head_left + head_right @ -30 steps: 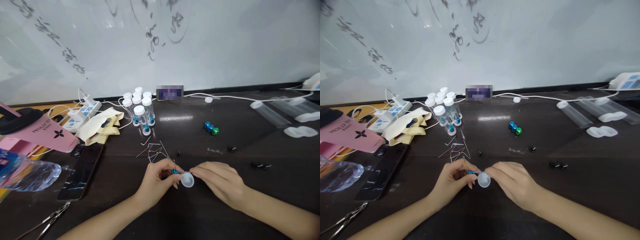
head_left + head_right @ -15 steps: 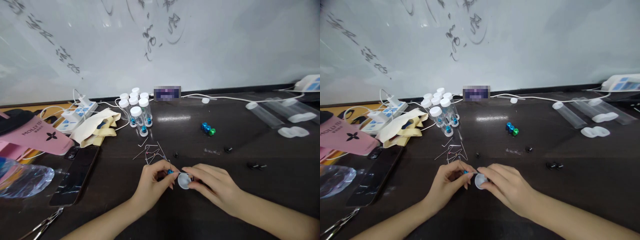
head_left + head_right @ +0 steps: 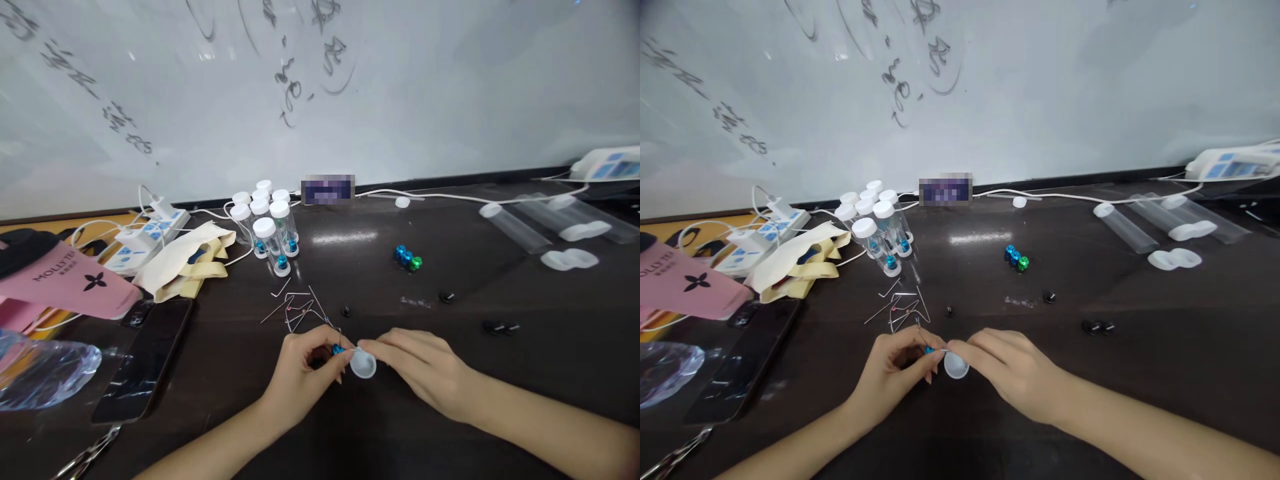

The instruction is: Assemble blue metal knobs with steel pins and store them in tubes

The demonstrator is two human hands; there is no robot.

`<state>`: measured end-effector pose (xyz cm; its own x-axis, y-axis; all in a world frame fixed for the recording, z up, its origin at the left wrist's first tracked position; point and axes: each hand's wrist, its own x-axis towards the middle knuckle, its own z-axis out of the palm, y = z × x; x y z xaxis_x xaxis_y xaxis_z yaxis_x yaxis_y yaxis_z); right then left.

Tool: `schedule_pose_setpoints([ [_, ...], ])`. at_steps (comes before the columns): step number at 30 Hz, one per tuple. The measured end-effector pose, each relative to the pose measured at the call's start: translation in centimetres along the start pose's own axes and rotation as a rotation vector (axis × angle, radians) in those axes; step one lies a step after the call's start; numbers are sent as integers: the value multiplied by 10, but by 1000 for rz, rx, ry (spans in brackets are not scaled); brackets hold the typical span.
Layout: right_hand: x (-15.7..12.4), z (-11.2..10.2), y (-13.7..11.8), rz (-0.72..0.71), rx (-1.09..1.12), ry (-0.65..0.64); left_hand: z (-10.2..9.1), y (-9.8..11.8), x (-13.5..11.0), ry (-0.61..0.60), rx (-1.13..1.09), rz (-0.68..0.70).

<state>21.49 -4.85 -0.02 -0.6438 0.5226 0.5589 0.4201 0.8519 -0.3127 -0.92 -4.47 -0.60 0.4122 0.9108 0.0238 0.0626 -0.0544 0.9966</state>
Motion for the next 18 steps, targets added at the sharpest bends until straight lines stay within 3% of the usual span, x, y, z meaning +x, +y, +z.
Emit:
schedule_pose_setpoints([
  [4, 0, 1, -1, 2, -38, -10, 0, 1, -1, 5, 9, 7],
  [11, 3, -1, -3, -47, -364, 6, -1, 4, 2, 27, -88, -26],
  [18, 0, -2, -2, -151, -417, 53, -2, 1, 1, 13, -50, -21],
])
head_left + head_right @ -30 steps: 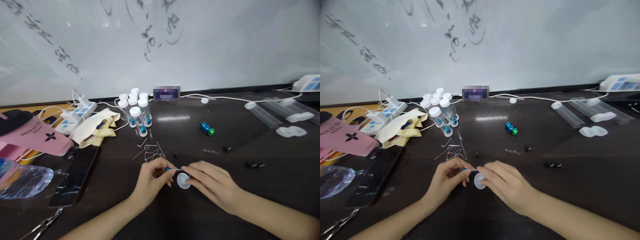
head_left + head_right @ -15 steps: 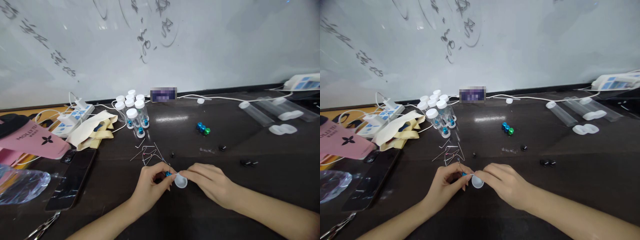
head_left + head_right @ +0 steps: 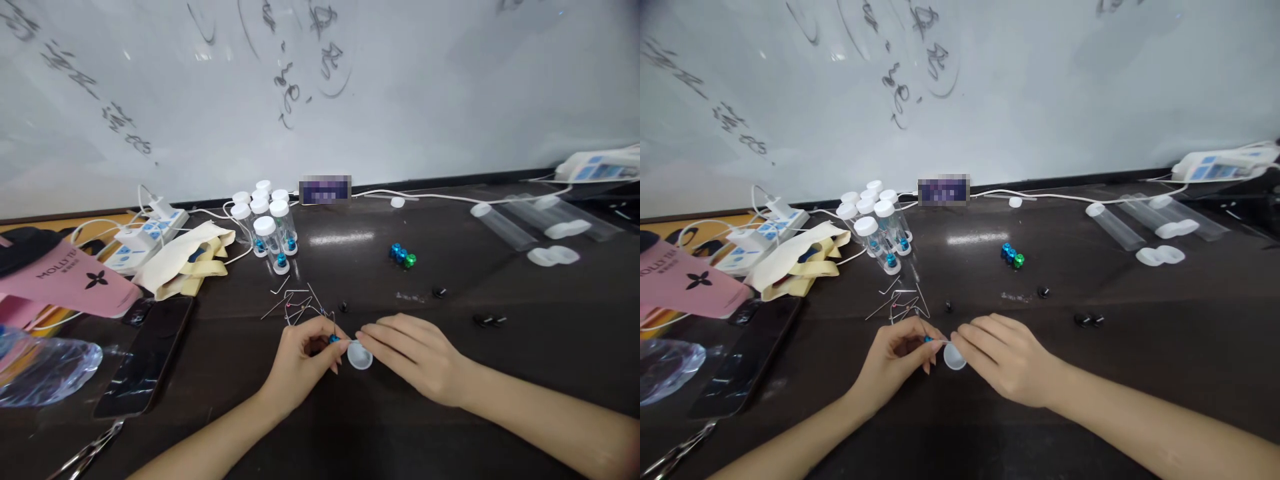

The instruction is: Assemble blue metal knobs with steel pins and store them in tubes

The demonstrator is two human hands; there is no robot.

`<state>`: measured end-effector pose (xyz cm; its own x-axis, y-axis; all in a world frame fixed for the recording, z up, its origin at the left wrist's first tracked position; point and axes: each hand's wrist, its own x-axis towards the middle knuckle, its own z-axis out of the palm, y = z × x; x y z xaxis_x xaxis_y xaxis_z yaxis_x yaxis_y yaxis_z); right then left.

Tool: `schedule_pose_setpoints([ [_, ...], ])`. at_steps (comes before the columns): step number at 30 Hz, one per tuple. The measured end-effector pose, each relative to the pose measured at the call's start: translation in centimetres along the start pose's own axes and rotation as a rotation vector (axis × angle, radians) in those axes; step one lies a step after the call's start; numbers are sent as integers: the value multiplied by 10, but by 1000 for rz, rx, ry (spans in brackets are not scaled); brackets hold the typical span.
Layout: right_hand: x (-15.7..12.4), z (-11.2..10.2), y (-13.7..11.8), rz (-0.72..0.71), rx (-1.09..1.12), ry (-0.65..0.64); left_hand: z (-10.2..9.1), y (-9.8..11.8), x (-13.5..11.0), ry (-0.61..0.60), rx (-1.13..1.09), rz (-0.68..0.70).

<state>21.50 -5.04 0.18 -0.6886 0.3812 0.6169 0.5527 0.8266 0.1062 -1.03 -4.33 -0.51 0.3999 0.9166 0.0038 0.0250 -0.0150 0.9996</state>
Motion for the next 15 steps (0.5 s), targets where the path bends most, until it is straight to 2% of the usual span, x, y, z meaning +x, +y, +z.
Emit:
schedule_pose_setpoints([
  [10, 0, -1, -2, 47, 37, -8, 2, 3, -2, -13, 49, 38],
  [15, 2, 1, -3, 77, 175, -14, 1, 1, -5, -18, 87, 53],
])
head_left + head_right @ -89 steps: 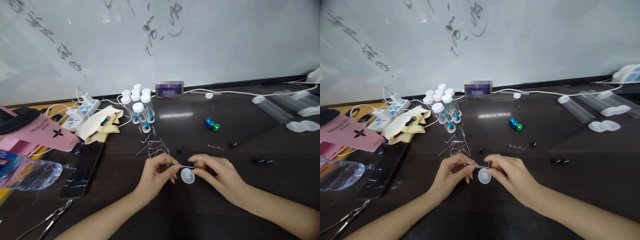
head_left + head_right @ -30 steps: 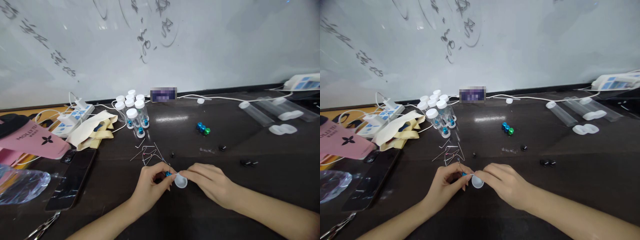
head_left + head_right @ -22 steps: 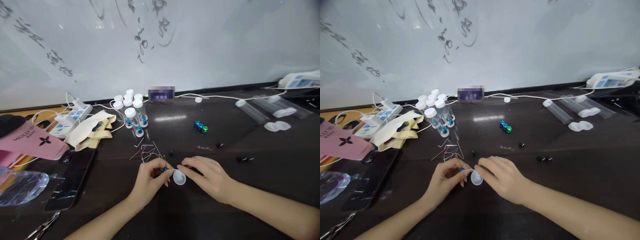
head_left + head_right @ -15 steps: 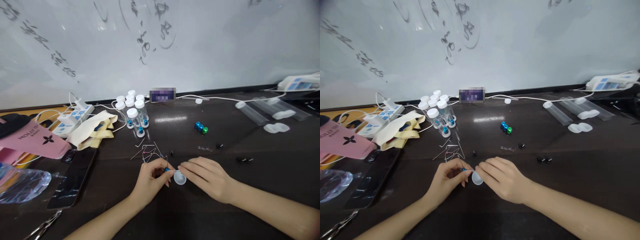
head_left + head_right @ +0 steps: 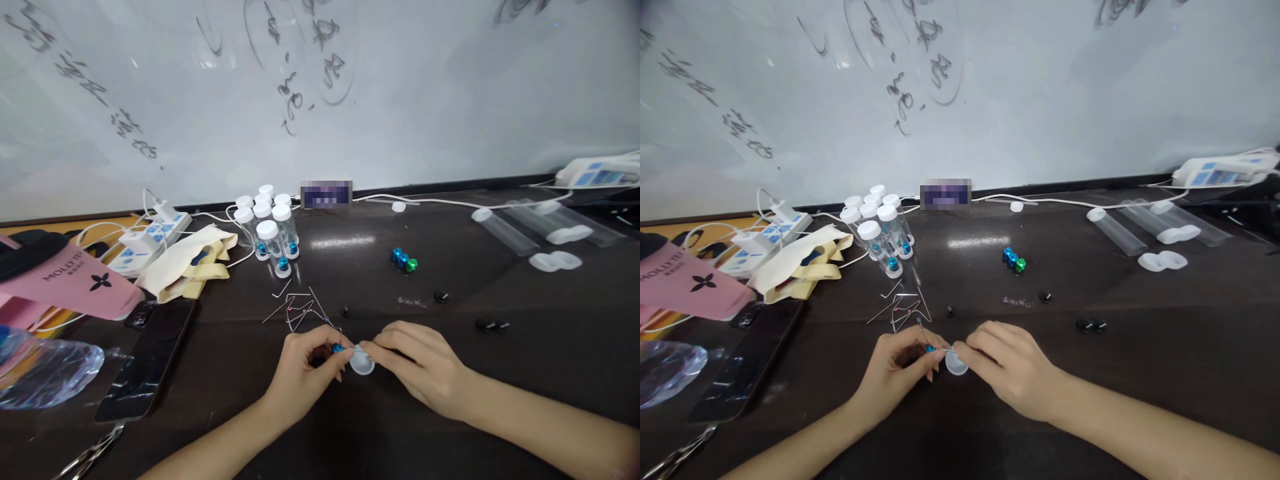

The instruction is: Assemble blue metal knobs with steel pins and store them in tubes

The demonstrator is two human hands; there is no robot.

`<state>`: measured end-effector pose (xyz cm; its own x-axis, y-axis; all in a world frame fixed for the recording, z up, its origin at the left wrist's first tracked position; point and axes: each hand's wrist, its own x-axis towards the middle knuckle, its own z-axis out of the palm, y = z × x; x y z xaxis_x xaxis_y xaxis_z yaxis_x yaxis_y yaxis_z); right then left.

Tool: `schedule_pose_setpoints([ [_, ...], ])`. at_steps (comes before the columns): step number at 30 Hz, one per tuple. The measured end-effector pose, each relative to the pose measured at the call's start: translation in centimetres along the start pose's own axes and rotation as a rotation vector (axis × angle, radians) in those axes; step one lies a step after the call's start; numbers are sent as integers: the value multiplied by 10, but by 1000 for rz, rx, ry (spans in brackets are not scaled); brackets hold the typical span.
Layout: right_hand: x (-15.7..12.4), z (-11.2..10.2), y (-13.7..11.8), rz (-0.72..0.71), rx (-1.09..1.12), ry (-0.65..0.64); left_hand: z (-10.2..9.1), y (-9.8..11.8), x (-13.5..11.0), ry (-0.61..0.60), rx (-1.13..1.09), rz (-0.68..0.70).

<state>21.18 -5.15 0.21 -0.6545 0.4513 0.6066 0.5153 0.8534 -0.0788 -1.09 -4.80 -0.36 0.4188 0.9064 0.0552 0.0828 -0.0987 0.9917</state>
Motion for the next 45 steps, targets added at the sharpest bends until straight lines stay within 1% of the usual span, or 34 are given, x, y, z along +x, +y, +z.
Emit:
schedule_pose_setpoints([
  [6, -1, 3, -1, 90, 123, -31, 0, -2, -1, 5, 54, 17],
  [13, -3, 4, -3, 112, 161, -48, 2, -1, -2, 7, 110, 30],
  [16, 0, 4, -4, 130, 178, -50, 2, -1, 0, 15, 63, 7],
  [19, 2, 4, -4, 153, 159, -15, 1, 0, 4, 42, -43, -22],
  [21, 3, 3, -3, 141, 113, -12, 1, 1, 6, 66, -114, -35],
  [24, 0, 2, -1, 94, 61, -45, 0, 3, 7, 82, -176, -48],
  [28, -7, 3, 3, 12, 38, -68, 0, 5, 7, 77, -207, -54],
  [30, -9, 4, 4, -7, 35, -67, 0, 4, 7, 73, -201, -48],
  [36, -7, 5, 4, 19, 104, -50, 1, 0, 4, 54, -119, -22],
  [41, -6, 5, 3, 76, 166, -31, 2, -2, 6, 46, -138, -60],
  [45, -4, 5, 0, 94, 209, -9, 3, -2, 6, 32, -139, -51],
])
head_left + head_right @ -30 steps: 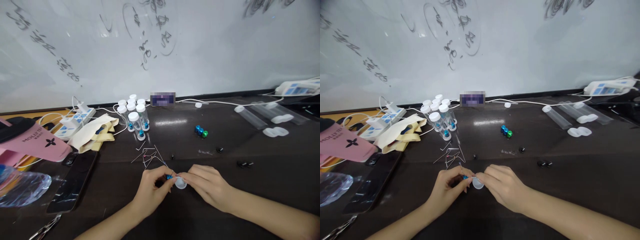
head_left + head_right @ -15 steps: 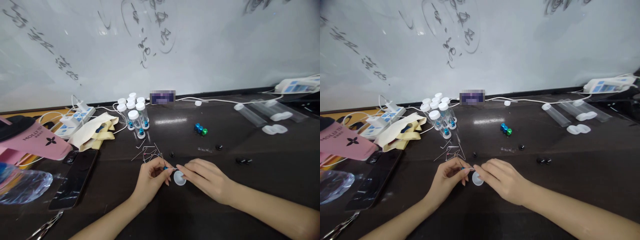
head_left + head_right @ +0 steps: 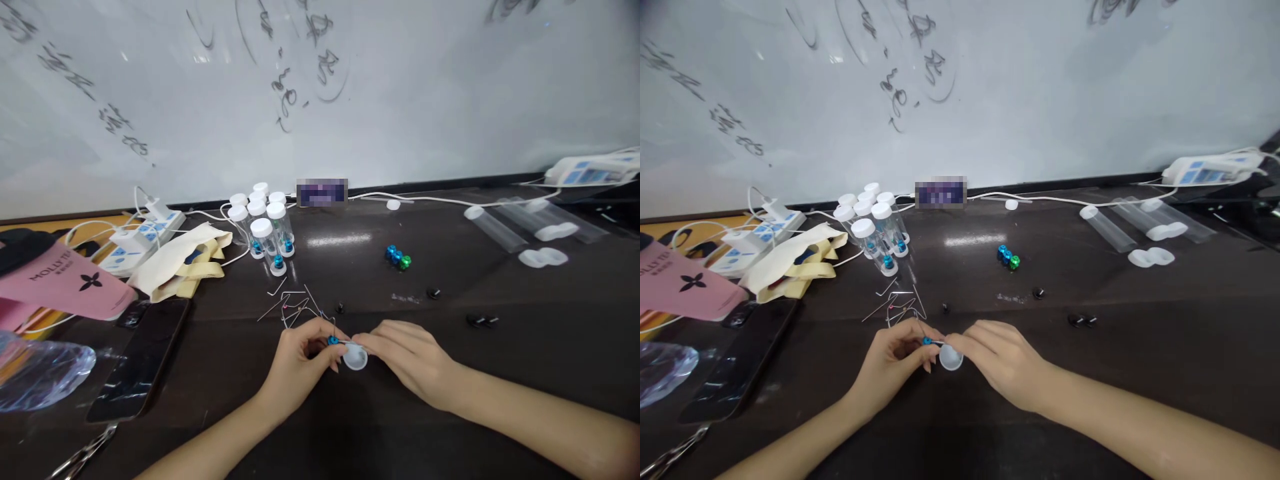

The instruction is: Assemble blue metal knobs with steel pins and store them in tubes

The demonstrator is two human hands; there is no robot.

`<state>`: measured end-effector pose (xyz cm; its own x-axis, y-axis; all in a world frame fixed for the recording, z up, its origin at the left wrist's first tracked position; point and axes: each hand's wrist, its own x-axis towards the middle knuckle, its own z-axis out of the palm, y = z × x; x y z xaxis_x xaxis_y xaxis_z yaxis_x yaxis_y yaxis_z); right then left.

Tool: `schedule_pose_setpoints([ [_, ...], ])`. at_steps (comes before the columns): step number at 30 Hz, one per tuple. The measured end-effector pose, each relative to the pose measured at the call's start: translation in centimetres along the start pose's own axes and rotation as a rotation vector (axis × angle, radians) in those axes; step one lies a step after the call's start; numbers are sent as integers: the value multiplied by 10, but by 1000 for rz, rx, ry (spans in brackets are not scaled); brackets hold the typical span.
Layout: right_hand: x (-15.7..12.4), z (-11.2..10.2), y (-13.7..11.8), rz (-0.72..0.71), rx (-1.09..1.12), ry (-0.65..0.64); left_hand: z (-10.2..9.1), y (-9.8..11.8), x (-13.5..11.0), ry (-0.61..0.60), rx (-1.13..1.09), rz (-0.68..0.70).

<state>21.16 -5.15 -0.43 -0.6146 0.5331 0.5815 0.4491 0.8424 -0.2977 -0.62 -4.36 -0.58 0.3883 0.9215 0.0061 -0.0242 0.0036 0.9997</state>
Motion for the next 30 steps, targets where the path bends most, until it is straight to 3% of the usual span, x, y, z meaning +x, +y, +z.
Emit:
schedule_pose_setpoints([
  [6, 2, 0, 0, 15, 23, -25, -1, 2, 0, -7, 4, 5],
  [14, 11, -10, -5, -127, -287, 15, -2, 0, 5, -17, -62, -29],
  [19, 12, -11, -6, -209, -362, 12, -2, 0, 4, -3, -73, -9],
  [30, 5, -3, -3, -73, -133, 3, -2, 2, 0, 4, -38, 35],
])
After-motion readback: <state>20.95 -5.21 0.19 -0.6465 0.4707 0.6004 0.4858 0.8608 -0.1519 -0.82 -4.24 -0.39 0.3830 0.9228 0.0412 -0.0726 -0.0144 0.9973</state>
